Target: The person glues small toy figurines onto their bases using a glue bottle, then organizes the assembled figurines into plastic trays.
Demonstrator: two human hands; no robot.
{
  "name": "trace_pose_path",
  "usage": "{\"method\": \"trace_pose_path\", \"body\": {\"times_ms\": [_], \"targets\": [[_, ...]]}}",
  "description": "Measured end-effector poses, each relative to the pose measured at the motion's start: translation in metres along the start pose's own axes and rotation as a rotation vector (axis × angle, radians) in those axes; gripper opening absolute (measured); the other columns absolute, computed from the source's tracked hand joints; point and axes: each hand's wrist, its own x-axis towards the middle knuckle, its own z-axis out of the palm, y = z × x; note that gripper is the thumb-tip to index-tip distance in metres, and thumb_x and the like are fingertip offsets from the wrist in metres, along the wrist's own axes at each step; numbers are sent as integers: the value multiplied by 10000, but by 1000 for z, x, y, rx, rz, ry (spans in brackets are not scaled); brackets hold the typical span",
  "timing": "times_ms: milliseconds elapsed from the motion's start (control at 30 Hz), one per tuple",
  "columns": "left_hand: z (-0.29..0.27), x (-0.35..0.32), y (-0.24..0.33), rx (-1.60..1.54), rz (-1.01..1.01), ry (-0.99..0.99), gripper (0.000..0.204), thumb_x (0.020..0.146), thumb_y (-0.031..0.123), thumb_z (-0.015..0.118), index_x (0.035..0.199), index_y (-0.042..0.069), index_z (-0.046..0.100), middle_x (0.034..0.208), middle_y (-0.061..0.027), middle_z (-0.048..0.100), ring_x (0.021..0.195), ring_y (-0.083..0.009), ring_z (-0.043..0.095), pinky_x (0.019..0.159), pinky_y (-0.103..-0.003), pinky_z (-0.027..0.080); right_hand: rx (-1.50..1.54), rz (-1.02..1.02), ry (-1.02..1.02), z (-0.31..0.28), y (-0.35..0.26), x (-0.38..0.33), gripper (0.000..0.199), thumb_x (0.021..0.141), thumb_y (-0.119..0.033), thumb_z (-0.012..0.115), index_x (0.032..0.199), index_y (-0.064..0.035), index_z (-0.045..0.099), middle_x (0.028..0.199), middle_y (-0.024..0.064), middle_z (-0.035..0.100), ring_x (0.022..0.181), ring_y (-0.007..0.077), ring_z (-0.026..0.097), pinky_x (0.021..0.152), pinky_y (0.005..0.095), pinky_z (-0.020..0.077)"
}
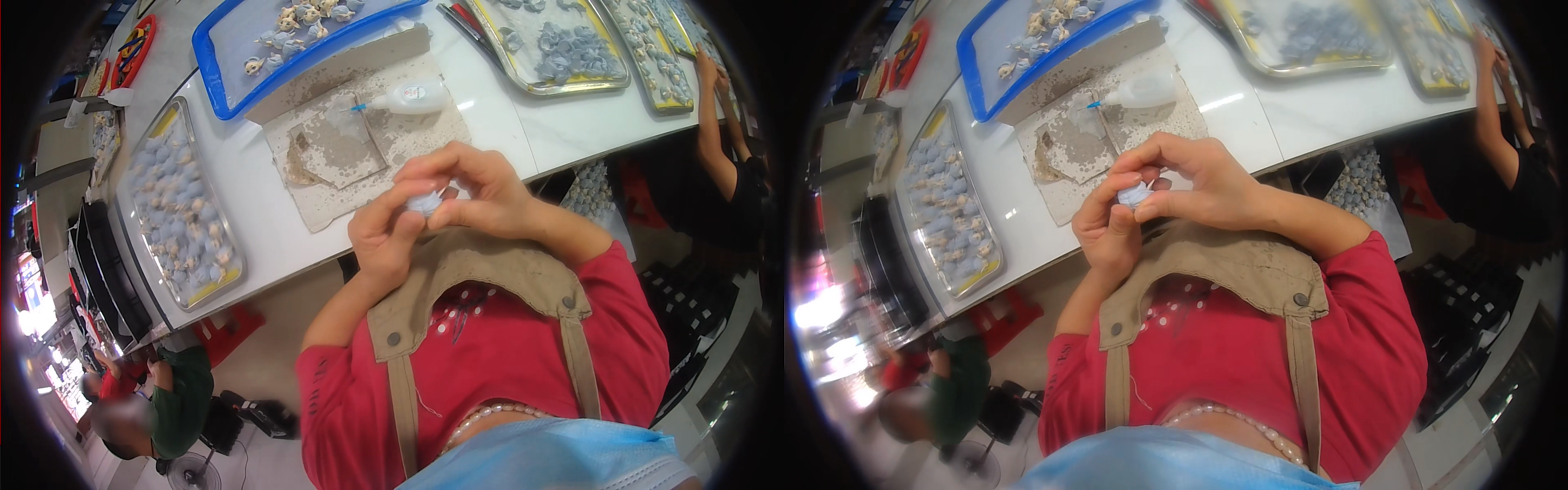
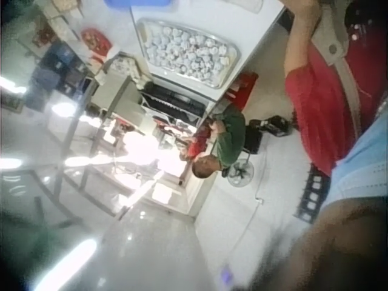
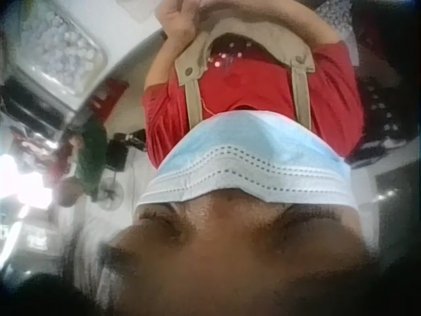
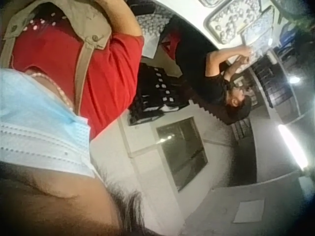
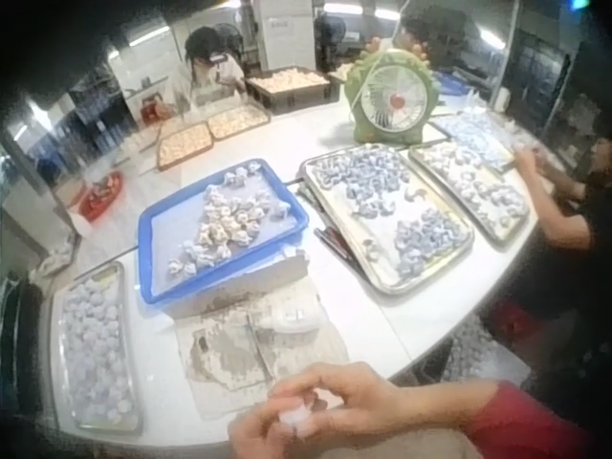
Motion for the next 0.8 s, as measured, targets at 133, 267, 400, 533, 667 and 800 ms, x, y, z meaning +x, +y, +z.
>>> {"method": "trace_pose_path", "body": {"times_ms": [133, 267, 400, 533, 667, 800], "targets": [[0, 1, -4, -281, -50, -21, 378, 896, 223, 572, 1147, -55, 516, 1114, -163, 582, 1026, -212, 568, 885, -299, 440, -181, 19, 17, -2, -3, 6, 439, 740, -168, 720, 1135, -45, 575, 919, 64, 618, 808, 120, 573, 750, 247, 468], [-6, 0, -4, -241, -71, -54, 406, 888, 239, 586, 1142, -69, 513, 1133, -184, 571, 1049, -228, 560, 901, -312, 435, -281, 20, -20, -2, -9, 7, 437, 733, -171, 725, 1128, -47, 583, 890, 60, 625, 757, 127, 578, 732, 246, 472], [-10, 3, -5, -284, -65, -88, 345, 882, 198, 591, 1099, -66, 544, 1112, -179, 585, 1031, -230, 571, 889, -314, 442, -258, -65, 5, -3, -5, 8, 411, 728, -148, 727, 1102, -36, 595, 921, 74, 635, 778, 146, 596, 746, 262, 482], [-9, 5, -6, -248, -67, -94, 246, 866, 119, 584, 1043, -52, 585, 1049, -170, 618, 988, -226, 592, 857, -309, 458, -276, -172, -51, -10, -1, 9, 394, 729, -127, 736, 1076, -5, 594, 1015, 120, 636, 836, 152, 606, 692, 257, 489], [-11, 6, -6, -242, -42, -91, 206, 845, 67, 579, 1014, -47, 604, 1007, -169, 635, 950, -217, 607, 819, -288, 466, -239, -230, -70, -11, 1, 13, 355, 730, -118, 735, 1037, 2, 603, 1011, 138, 631, 859, 175, 604, 686, 260, 487], [-17, 5, 4, -81, -68, -123, 186, 825, 42, 581, 986, -42, 621, 982, -134, 647, 893, -165, 608, 787, -260, 471, -221, -261, -129, -7, 2, 14, 348, 730, -101, 733, 1036, 2, 602, 1012, 143, 629, 865, 188, 605, 710, 274, 486]]}}
